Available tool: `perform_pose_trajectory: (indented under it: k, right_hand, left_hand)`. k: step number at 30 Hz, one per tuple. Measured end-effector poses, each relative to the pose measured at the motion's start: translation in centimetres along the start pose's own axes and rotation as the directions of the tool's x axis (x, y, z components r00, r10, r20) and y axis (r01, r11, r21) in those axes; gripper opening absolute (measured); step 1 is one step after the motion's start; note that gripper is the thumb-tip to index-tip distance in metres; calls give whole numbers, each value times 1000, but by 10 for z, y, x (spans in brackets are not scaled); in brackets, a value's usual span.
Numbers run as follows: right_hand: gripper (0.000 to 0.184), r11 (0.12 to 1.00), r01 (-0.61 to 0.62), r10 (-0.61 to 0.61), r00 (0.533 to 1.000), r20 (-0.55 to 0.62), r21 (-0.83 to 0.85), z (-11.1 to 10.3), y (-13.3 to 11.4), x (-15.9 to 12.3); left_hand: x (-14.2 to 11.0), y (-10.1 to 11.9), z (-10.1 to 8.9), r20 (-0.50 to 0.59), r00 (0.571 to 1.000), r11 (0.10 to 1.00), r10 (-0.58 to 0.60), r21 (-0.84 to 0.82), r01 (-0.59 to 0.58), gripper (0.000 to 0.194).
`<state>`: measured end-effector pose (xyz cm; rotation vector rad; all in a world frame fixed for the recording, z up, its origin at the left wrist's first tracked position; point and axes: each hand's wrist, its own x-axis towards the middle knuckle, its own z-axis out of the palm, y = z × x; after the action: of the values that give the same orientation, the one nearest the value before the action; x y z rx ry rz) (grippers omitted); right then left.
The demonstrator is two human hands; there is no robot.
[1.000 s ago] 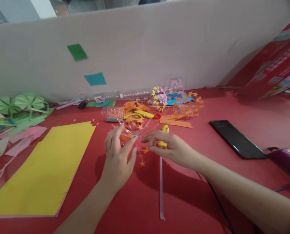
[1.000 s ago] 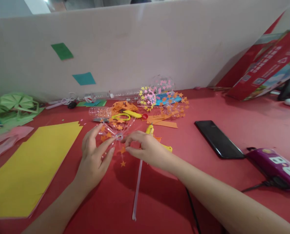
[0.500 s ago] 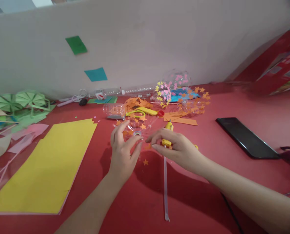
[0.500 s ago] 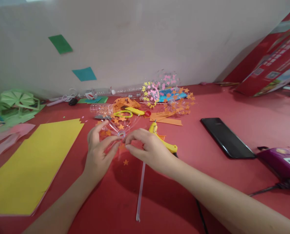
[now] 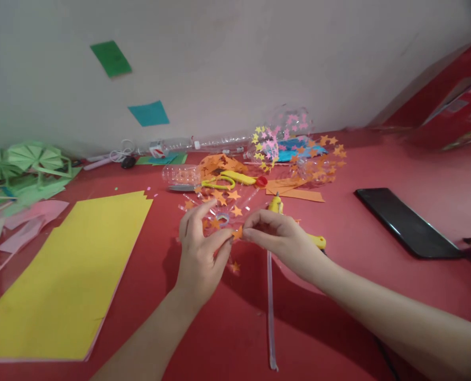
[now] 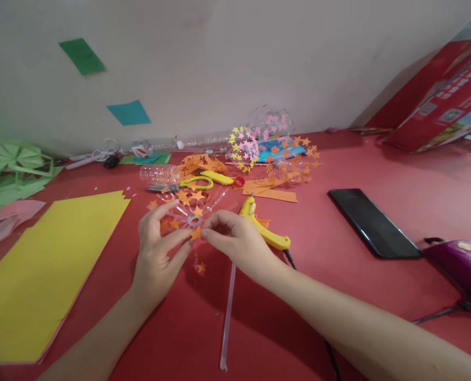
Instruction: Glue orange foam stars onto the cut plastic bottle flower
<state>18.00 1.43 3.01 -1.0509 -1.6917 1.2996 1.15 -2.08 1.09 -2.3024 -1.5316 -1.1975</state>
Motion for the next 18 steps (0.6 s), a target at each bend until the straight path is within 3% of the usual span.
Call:
perform_pose_trajectory:
  k: [18]
  right_hand:
    - [10,993,37,-45,997,-68,-110,6,2,1]
  left_hand:
    - [-1,2,1,4,1000,1000,5,-31,-5,17]
